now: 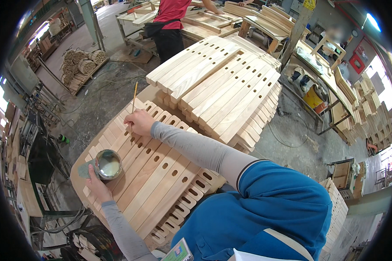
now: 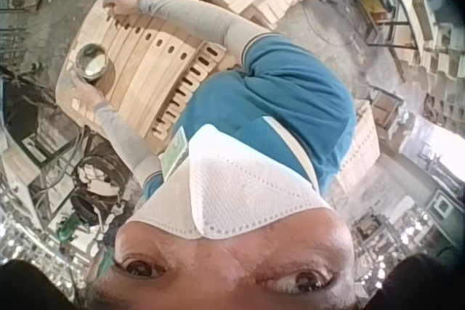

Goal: The person applies glue into the pre-drilled holes of stacked wooden slats using a small brush and a container of liquid adhesive. The person repeatedly dips the brush into the container and applies the glue to the holes on the top slat, then moves to the next slat in the stack.

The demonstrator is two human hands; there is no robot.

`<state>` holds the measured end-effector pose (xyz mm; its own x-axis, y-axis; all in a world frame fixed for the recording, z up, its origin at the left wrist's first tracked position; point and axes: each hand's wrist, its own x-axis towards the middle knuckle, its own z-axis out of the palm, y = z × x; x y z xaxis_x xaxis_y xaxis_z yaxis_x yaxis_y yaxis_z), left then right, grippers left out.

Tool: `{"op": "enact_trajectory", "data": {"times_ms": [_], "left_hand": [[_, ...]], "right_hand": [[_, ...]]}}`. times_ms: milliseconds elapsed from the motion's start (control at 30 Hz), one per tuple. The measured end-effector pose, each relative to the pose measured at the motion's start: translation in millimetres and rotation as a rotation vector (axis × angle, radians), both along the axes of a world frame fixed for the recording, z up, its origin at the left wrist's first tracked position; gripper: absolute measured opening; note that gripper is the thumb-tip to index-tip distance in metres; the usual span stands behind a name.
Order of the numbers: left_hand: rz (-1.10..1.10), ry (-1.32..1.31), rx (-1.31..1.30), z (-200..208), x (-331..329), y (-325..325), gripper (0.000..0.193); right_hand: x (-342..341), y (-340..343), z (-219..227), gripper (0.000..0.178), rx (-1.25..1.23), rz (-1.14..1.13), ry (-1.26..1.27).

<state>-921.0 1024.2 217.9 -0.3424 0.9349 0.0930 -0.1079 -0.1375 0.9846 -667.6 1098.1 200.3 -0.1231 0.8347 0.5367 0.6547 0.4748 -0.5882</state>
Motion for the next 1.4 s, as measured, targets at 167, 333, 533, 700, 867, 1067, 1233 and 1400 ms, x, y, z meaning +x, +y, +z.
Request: {"op": "enact_trajectory", "data": {"times_ms": [167, 333, 533, 700, 867, 1067, 1233, 1400], "left_hand": [[0.004, -0.005, 0.003, -0.4, -0.5, -1.3, 0.032], [0.002, 0.0, 0.003, -2.2, -0.3, 0.4, 0.031], [-0.002, 0.006, 0.005, -0.2, -1.2, 0.1, 0.03], [0.007, 0.014, -0.006, 2.9, 2.2, -1.0, 0.029], [0.008, 0.0, 0.013, 2.2, -0.1, -4.0, 0.029], [-0.006, -0.047, -0.022, 2.2, 4.5, 0.4, 0.031], [-0.014, -0.039, -0.024, -4.3, -8.8, 2.2, 0.031], [-0.027, -0.022, -0.008, 4.1, 3.7, -1.6, 0.03]], "right_hand": [[-1.6, -1.8, 0.8, 0.015, -0.006, 0.004, -0.006], [-0.3, -1.5, 0.4, 0.015, 0.003, 0.0, 0.01], [-0.8, -0.4, 0.3, 0.016, -0.005, 0.002, -0.003], [-0.6, 0.3, -1.2, 0.016, -0.016, -0.004, -0.007], [-2.6, -1.9, 0.1, 0.016, -0.008, 0.007, -0.001], [1.9, 1.0, -1.9, 0.016, -0.011, -0.016, -0.014], [-4.2, -1.7, 3.4, 0.016, -0.06, 0.01, -0.031], [1.3, -1.2, 1.3, 0.015, -0.059, -0.001, -0.021]]}}
